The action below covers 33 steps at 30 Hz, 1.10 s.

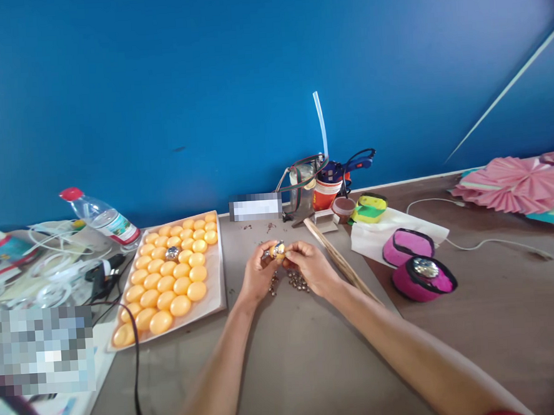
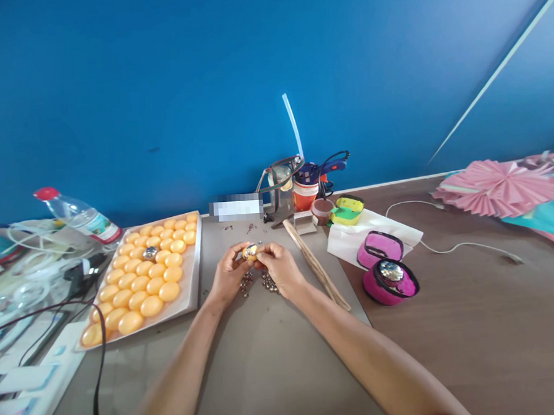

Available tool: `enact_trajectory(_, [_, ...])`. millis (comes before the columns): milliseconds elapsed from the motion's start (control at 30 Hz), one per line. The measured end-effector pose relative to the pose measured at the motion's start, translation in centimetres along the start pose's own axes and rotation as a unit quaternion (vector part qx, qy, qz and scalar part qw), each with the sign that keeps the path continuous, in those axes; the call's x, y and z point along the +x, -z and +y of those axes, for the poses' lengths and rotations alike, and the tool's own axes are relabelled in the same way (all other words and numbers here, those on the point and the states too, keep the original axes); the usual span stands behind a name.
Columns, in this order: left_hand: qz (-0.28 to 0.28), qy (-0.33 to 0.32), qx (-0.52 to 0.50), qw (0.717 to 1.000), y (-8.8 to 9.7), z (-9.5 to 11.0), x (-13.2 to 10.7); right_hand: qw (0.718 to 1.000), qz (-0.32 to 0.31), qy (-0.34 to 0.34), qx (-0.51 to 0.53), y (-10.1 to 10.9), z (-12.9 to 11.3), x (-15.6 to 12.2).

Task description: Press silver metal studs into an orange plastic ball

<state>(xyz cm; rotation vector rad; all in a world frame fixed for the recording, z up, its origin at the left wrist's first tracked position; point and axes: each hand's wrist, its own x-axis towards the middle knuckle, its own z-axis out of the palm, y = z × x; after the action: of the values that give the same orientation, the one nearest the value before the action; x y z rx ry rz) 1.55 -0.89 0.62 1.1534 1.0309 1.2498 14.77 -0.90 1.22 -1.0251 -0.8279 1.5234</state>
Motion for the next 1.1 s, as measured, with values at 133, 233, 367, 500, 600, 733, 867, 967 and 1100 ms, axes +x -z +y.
enact_trajectory(133, [-0.006, 0.001, 0.004, 1.000, -0.1, -0.1, -0.1, 1.000, 0.015, -0.001, 0.003, -0.1, 0.2, 0.0])
enact_trajectory(233, [-0.002, -0.010, -0.012, 1.000, -0.3, -0.2, -0.1, 0.999, 0.007, -0.014, 0.038, -0.2, -0.1, 0.0])
enact_trajectory(367, [0.004, -0.012, -0.069, 0.998, -0.2, -0.1, 0.0, 0.999, -0.029, -0.005, 0.023, 0.4, -0.8, 0.4])
enact_trajectory(500, [0.000, -0.005, -0.173, 0.985, 0.3, 0.1, 0.4, 0.958, -0.013, 0.130, -0.255, 1.4, -1.0, 0.8])
enact_trajectory(600, [-0.001, -0.003, -0.206, 0.979, 0.6, 0.3, 0.6, 0.837, -0.055, 0.175, -0.515, 1.6, -0.8, 0.5])
enact_trajectory(733, [-0.001, -0.008, -0.203, 0.979, 0.6, 0.2, 0.6, 0.665, -0.082, 0.162, -0.725, 1.3, -0.6, -0.5])
enact_trajectory(867, [-0.010, -0.010, -0.203, 0.979, 0.6, 0.2, 0.5, 0.631, -0.097, 0.168, -0.751, 1.1, -0.4, -0.7])
enact_trajectory(967, [-0.023, -0.009, -0.207, 0.978, 0.6, 0.3, 0.4, 0.635, -0.101, 0.177, -0.745, 1.4, -0.1, -0.3])
enact_trajectory(1100, [-0.032, -0.002, -0.214, 0.976, 0.6, 0.4, 0.3, 0.656, -0.099, 0.190, -0.724, 1.8, 0.1, 0.0])
